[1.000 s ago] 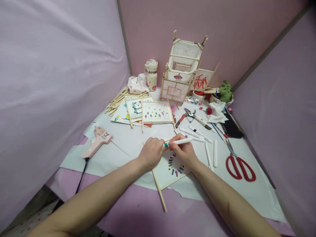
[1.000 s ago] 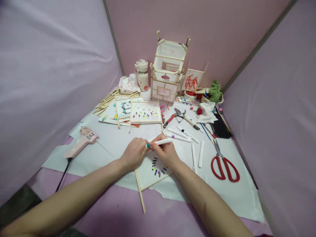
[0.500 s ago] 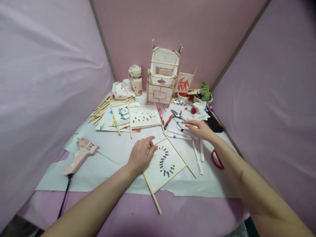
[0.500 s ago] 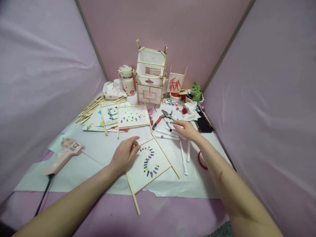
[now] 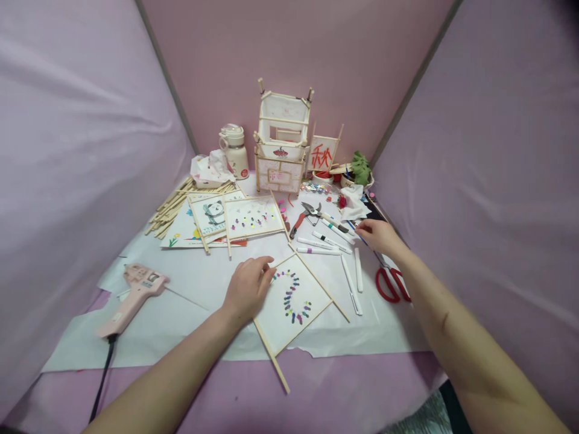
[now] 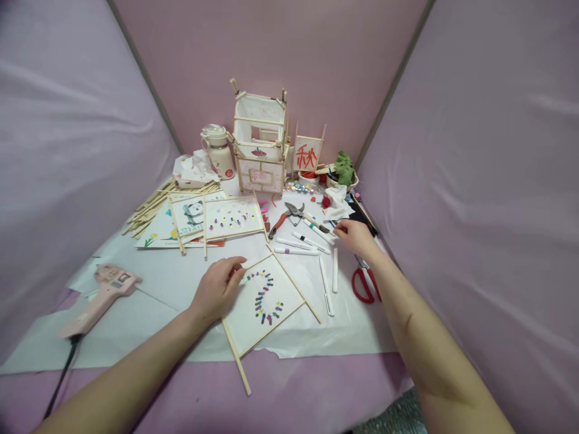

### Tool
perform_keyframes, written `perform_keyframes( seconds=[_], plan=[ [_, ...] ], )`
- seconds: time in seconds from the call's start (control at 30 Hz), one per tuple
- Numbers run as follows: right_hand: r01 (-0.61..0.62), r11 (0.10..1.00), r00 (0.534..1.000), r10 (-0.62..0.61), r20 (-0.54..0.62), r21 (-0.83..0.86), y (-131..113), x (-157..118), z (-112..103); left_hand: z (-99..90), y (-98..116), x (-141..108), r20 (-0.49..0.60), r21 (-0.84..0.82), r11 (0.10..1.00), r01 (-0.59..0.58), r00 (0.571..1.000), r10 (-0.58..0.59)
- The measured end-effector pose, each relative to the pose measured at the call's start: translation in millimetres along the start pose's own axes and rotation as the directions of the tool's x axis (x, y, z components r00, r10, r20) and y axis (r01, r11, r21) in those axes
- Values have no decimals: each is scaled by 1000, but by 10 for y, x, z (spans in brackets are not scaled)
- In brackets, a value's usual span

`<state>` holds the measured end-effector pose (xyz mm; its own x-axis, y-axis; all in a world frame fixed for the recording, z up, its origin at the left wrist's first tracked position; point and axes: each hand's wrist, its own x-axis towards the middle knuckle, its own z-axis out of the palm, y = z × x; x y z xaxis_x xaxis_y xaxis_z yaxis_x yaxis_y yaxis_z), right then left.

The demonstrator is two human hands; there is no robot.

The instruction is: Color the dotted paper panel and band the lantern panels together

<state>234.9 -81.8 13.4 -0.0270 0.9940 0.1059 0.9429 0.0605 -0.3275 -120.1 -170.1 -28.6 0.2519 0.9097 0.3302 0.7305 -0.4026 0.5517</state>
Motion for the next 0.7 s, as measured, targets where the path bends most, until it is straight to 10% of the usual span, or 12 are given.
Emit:
perform_keyframes(
  seconds=[0.23, 0.47, 0.7],
  plan=[
    [-181, 907, 934, 280, 222, -381, -288, -567, 125, -64, -38, -48, -258, -238, 969, 70, 957, -133],
    [-233, 894, 921, 329, 208, -383, -393, -844, 140, -158, 57, -53, -238, -319, 940, 118, 950, -200],
    [-146, 934, 934, 238, 266, -325, -551, -847, 193, -724, -229, 1065, -65, -213, 934, 286, 950, -305]
  ],
)
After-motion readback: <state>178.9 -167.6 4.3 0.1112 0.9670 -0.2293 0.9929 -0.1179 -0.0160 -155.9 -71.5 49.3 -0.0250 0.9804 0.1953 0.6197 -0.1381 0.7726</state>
